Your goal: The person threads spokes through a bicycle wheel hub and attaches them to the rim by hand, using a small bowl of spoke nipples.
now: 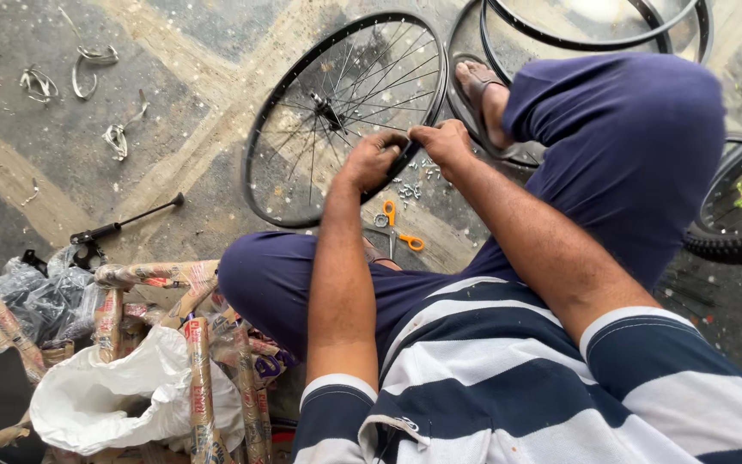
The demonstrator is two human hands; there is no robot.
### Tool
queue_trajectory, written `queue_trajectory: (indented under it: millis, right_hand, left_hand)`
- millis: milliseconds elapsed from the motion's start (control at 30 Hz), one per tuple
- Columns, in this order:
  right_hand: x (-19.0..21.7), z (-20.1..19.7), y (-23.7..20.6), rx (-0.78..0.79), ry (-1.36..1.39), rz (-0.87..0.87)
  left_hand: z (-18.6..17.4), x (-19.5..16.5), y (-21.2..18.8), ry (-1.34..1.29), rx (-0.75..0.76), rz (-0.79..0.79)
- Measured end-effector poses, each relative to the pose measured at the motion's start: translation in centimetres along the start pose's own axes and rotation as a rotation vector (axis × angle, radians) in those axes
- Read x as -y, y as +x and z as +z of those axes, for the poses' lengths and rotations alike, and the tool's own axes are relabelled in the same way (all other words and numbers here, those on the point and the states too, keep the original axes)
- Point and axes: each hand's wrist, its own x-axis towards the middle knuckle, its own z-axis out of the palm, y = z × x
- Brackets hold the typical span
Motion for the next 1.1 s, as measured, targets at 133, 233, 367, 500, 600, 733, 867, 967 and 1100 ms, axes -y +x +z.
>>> queue_trajectory:
  millis: [133, 233, 367, 500, 600, 733, 867, 967, 1100]
  right_hand:
    - [0.0, 0.0, 2.6, -0.024, -0.103, -0.069]
    - [-0.3, 0.2, 5.0, -0.024, -0.086, -0.065]
    - [-1.7, 0.4, 8.1, 0.067, 0.156, -0.157]
    - [-2.8, 0.4, 11.3, 0.137, 0.251, 0.024]
    - [-3.6, -0.1, 13.0, 0.139, 0.129, -0.049]
    - [-5.3, -0.2, 14.7, 0.160, 0.005, -0.014]
    - [-7.4, 0.4, 16.3, 0.130, 0.188, 0.031]
    - [-8.3, 0.9, 17.3, 0.110, 0.205, 0.047]
    - [-8.7, 0.8, 17.5, 0.064, 0.109, 0.047]
  left_hand:
    - [0.9, 0.9, 2.4, 0.072, -0.078, 0.203]
    - [0.9, 1.3, 4.5, 0.121, -0.041, 0.041]
    - [0.1, 1.7, 6.9, -0.037, 0.023, 0.042]
    - [-0.2, 1.7, 10.2, 0.158, 0.134, 0.097]
    - [-0.5, 2.2, 12.0, 0.240, 0.205, 0.126]
    - [-0.2, 3.1, 13.5, 0.432, 0.241, 0.156]
    - [0.8, 3.8, 14.9, 0.534, 0.300, 0.096]
    - [1.4, 4.0, 15.4, 0.354, 0.259, 0.129]
    - [1.8, 3.8, 15.3, 0.478, 0.267, 0.054]
